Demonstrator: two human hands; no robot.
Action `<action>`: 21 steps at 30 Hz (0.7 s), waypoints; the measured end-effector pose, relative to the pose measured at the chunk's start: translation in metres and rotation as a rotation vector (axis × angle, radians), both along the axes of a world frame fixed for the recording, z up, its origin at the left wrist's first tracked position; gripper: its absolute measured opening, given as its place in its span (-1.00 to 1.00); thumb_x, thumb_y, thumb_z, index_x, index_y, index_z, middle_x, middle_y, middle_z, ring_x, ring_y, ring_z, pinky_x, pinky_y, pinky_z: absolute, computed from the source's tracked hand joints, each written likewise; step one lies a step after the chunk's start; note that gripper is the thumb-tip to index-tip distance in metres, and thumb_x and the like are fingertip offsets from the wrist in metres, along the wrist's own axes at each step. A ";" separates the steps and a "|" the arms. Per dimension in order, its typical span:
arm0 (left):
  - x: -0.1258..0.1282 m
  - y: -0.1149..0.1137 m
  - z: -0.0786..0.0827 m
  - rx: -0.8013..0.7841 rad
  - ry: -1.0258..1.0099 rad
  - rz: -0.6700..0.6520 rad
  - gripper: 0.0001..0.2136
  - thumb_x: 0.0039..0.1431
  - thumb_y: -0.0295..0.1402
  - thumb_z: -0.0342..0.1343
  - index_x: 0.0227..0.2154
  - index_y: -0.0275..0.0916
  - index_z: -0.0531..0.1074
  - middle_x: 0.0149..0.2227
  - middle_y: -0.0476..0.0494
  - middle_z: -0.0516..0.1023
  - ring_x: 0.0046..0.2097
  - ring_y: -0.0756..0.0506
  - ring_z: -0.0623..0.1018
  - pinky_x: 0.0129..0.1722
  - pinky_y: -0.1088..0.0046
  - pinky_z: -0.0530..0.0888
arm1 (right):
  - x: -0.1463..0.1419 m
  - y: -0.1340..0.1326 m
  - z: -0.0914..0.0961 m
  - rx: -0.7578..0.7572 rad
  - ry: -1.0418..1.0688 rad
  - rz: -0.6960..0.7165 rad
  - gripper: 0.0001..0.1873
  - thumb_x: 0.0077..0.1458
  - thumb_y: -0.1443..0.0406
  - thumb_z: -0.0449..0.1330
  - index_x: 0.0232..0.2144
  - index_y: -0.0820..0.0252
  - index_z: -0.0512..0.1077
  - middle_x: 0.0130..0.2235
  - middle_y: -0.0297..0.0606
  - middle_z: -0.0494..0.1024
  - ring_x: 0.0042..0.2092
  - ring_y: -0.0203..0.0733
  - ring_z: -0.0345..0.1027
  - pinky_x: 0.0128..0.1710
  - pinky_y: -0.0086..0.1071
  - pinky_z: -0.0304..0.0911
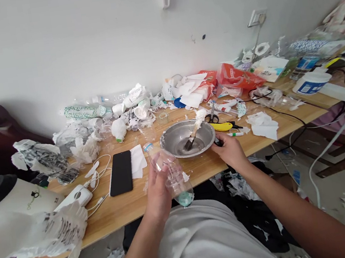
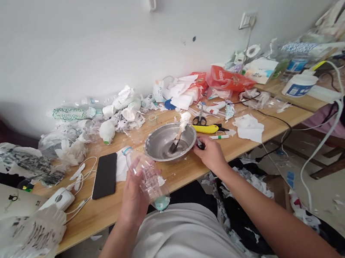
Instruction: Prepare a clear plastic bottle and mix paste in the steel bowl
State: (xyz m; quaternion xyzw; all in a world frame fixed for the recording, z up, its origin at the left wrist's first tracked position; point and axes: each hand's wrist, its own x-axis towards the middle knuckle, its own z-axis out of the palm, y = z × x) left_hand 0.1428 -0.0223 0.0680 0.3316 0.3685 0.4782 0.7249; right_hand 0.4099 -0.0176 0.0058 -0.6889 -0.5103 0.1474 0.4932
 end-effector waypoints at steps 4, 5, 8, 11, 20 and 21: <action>0.000 -0.001 0.000 -0.062 -0.069 -0.157 -0.32 0.12 -0.06 0.30 0.26 -0.09 0.25 0.03 -0.21 0.59 -0.07 -0.25 0.64 -0.07 0.18 0.54 | 0.000 0.003 0.004 0.008 -0.019 -0.012 -0.79 0.02 0.19 0.19 -0.34 0.19 0.50 -0.15 -0.16 0.63 -0.12 -0.05 0.46 -0.06 -0.28 0.30; 0.000 -0.002 0.000 -0.070 -0.097 -0.199 -0.32 0.13 -0.06 0.30 0.27 -0.09 0.24 0.04 -0.22 0.58 -0.06 -0.25 0.64 -0.06 0.17 0.54 | 0.001 0.004 0.005 0.011 -0.026 -0.009 -0.80 0.01 0.19 0.20 -0.35 0.19 0.50 -0.18 -0.17 0.62 -0.14 -0.06 0.45 -0.09 -0.29 0.29; 0.004 -0.004 0.001 -0.076 -0.173 -0.246 -0.28 0.13 -0.09 0.31 0.31 -0.08 0.19 0.06 -0.23 0.56 -0.06 -0.25 0.64 -0.03 0.13 0.54 | 0.002 0.006 0.007 0.021 -0.040 -0.006 -0.79 -0.02 0.18 0.20 -0.36 0.19 0.49 -0.25 -0.20 0.60 -0.21 -0.10 0.42 -0.14 -0.31 0.27; 0.007 -0.005 0.002 -0.071 -0.215 -0.225 -0.27 0.13 -0.13 0.31 0.32 -0.04 0.14 0.06 -0.21 0.55 -0.07 -0.24 0.64 -0.03 0.09 0.55 | 0.003 0.007 0.006 0.026 -0.036 -0.013 -0.78 -0.04 0.16 0.20 -0.40 0.20 0.48 -0.32 -0.24 0.57 -0.30 -0.15 0.38 -0.24 -0.34 0.25; 0.000 -0.001 -0.004 -0.045 -0.254 -0.158 -0.31 0.12 -0.15 0.32 0.28 -0.01 0.20 -0.02 -0.13 0.57 -0.13 -0.21 0.64 -0.10 0.15 0.58 | 0.013 0.010 0.011 0.026 -0.050 -0.058 -0.78 -0.04 0.13 0.22 -0.46 0.18 0.42 -0.42 -0.29 0.53 -0.41 -0.22 0.30 -0.34 -0.38 0.19; 0.000 0.000 -0.005 -0.049 -0.258 -0.150 -0.31 0.11 -0.14 0.33 0.28 -0.02 0.21 -0.02 -0.12 0.57 -0.14 -0.21 0.64 -0.13 0.18 0.58 | 0.017 0.011 0.012 0.028 -0.059 -0.080 -0.79 -0.04 0.14 0.21 -0.46 0.18 0.43 -0.42 -0.29 0.53 -0.40 -0.21 0.31 -0.33 -0.37 0.20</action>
